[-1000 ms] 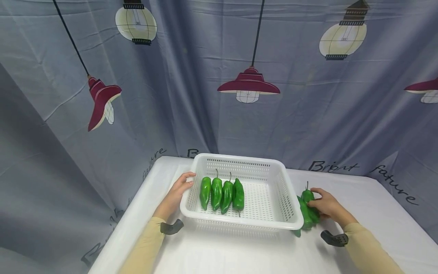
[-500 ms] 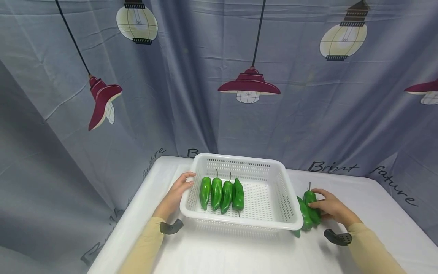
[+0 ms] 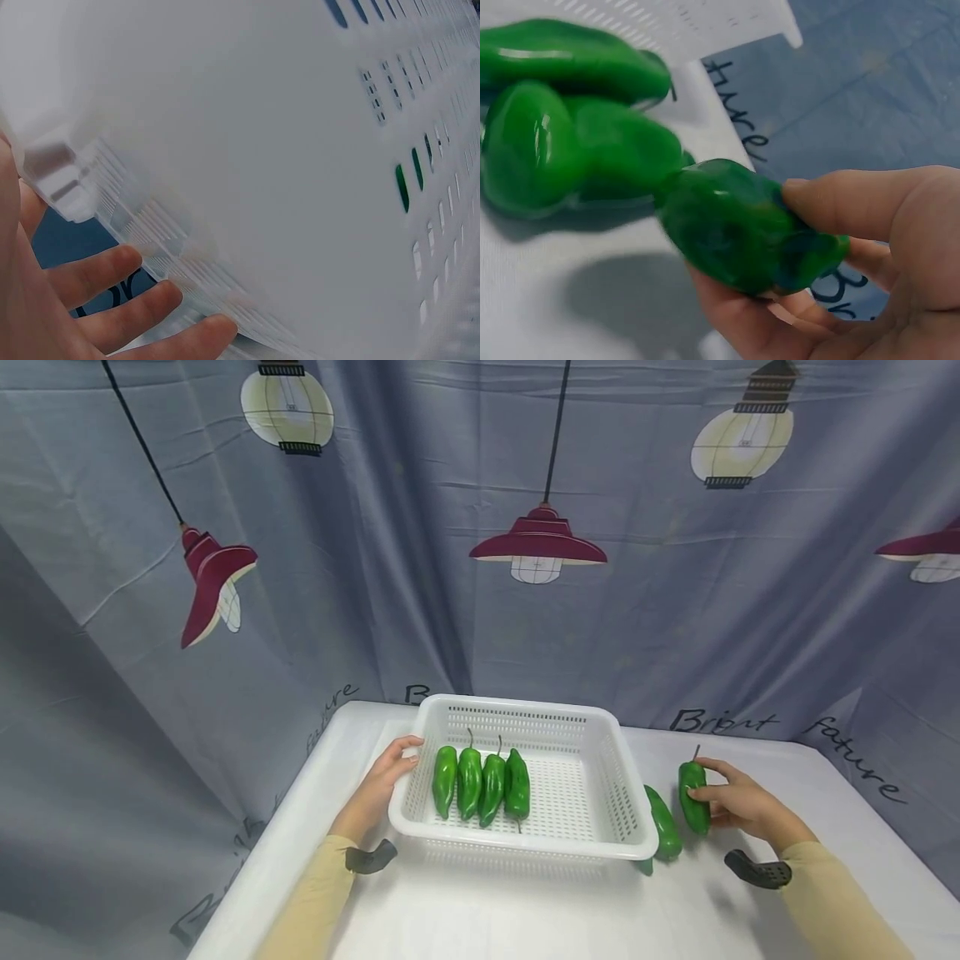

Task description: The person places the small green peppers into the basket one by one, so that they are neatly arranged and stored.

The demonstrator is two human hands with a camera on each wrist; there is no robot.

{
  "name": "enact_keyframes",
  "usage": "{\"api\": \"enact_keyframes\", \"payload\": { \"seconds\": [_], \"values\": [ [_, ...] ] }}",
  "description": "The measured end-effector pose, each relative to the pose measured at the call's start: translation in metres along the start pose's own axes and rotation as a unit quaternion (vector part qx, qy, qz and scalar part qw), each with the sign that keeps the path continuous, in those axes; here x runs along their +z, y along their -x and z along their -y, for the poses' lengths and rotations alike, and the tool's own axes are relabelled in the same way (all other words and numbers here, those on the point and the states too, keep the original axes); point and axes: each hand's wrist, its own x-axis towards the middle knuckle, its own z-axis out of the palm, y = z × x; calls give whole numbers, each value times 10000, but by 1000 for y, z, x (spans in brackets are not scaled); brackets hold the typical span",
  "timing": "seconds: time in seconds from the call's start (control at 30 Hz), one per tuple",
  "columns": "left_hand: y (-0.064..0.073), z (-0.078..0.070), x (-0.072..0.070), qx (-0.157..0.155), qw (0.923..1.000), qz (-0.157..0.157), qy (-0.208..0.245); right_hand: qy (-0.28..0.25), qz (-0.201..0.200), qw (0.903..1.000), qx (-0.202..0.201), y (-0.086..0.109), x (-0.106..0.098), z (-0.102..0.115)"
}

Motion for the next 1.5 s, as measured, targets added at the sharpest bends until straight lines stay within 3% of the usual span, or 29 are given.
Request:
{"api": "enact_keyframes", "payload": {
  "seconds": [0.33, 0.73, 1.13, 1.5],
  "values": [
    [3, 0, -2, -9, 10000, -5, -96, -220, 222, 9989, -360, 8, 5, 25],
    [3, -1, -3, -58, 9999, -116, -107, -397, 369, 9956, -765, 16, 20, 80],
    [2, 2, -3, 9, 9999, -82, -148, -538, 541, 9926, -942, 13, 56, 122],
    [2, -2, 0, -12, 10000, 18, -69, -456, 758, 9923, -862, -8, 97, 142]
  ]
}}
